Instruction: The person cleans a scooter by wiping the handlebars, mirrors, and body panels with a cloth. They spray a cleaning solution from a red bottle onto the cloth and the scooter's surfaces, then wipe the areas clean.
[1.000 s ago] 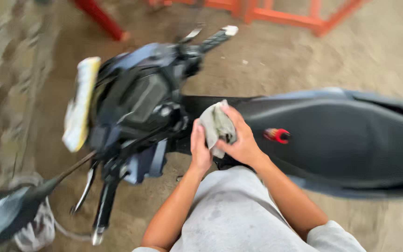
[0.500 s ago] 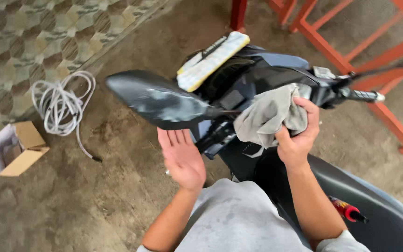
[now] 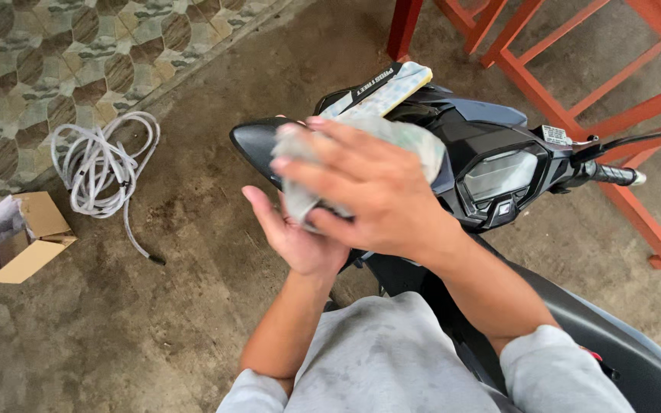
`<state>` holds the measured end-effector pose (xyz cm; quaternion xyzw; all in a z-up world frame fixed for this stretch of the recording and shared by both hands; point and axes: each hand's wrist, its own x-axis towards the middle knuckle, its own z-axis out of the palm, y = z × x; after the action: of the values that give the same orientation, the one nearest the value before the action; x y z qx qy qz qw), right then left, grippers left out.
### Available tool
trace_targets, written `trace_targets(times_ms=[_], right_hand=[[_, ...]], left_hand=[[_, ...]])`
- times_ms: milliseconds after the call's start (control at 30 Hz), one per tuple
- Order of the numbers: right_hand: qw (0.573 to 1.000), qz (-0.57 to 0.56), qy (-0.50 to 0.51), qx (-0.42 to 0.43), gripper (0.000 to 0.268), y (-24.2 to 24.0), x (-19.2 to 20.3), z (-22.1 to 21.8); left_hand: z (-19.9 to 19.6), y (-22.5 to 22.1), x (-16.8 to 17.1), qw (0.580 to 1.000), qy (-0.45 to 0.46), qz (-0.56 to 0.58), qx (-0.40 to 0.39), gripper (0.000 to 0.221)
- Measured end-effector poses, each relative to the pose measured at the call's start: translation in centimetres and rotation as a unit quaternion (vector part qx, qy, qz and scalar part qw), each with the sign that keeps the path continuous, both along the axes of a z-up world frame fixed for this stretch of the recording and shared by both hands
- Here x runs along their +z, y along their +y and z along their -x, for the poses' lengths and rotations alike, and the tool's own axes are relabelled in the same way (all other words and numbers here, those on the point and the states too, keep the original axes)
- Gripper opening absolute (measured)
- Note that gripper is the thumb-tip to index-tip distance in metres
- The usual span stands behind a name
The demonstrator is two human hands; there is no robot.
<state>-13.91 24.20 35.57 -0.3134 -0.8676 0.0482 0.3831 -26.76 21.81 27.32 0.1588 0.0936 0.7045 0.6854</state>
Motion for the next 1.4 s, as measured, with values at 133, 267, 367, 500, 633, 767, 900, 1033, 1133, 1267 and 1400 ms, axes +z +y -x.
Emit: trace_targets(times_ms=[133,267,367,500,633,767,900,1033,1133,1267,1400], right_hand=[[0.996,-0.060,-0.056,0.032,0.051,-0.1,-0.6,-0.9],[0.994,-0.085,0.004,0.064,0.052,-0.2,-2.2,-2.4],[0.997,0.011,0.030,0.065,0.062,-0.4,-1.0,-1.6],[0.991,0.093,0.032,0.090,0.067,2.0,2.1,1.5],[0.976,0.194,-0.043,0.086,0.058,5.6,3.0,5.0],[0.959,0.245,0.045,0.138,0.059,7.1,1.3,2.0],[0.973,0.169,0.101,0.121,0.054,1.9,-0.9,-2.4],[0.997,-0.061,-0.042,0.011,0.050,-2.0,-0.7,-0.7],[0.994,-0.022,-0.102,-0.016,0.059,-1.5,1.4,2.6],[0.989,0.114,-0.051,0.076,0.067,3.7,2.9,5.4],[0.932,0.320,0.044,0.167,0.062,6.6,1.8,3.4]], left_hand=[[-1.1,0.2,1.1,1.000,0.000,0.004,0.024,0.081],[-1.6,0.7,2.1,0.997,0.031,0.000,0.072,0.073],[-1.7,0.3,1.5,0.997,0.024,0.027,0.061,0.067],[-1.8,0.0,-0.4,0.998,0.016,0.039,0.056,0.070],[-2.4,-0.1,-0.9,0.997,-0.054,0.048,0.028,0.073],[-2.5,-0.1,-0.3,0.996,-0.056,0.069,0.019,0.076],[-2.3,-0.5,-0.5,0.994,0.014,0.089,0.066,0.073],[-0.9,-2.0,-2.6,0.999,0.003,-0.002,-0.032,0.074],[-1.0,-2.5,-3.1,1.000,-0.014,0.020,-0.012,0.072],[-1.5,-2.2,-2.2,0.997,-0.050,0.047,0.026,0.095],[-1.6,-2.0,-2.3,0.998,-0.056,0.016,-0.006,0.106]])
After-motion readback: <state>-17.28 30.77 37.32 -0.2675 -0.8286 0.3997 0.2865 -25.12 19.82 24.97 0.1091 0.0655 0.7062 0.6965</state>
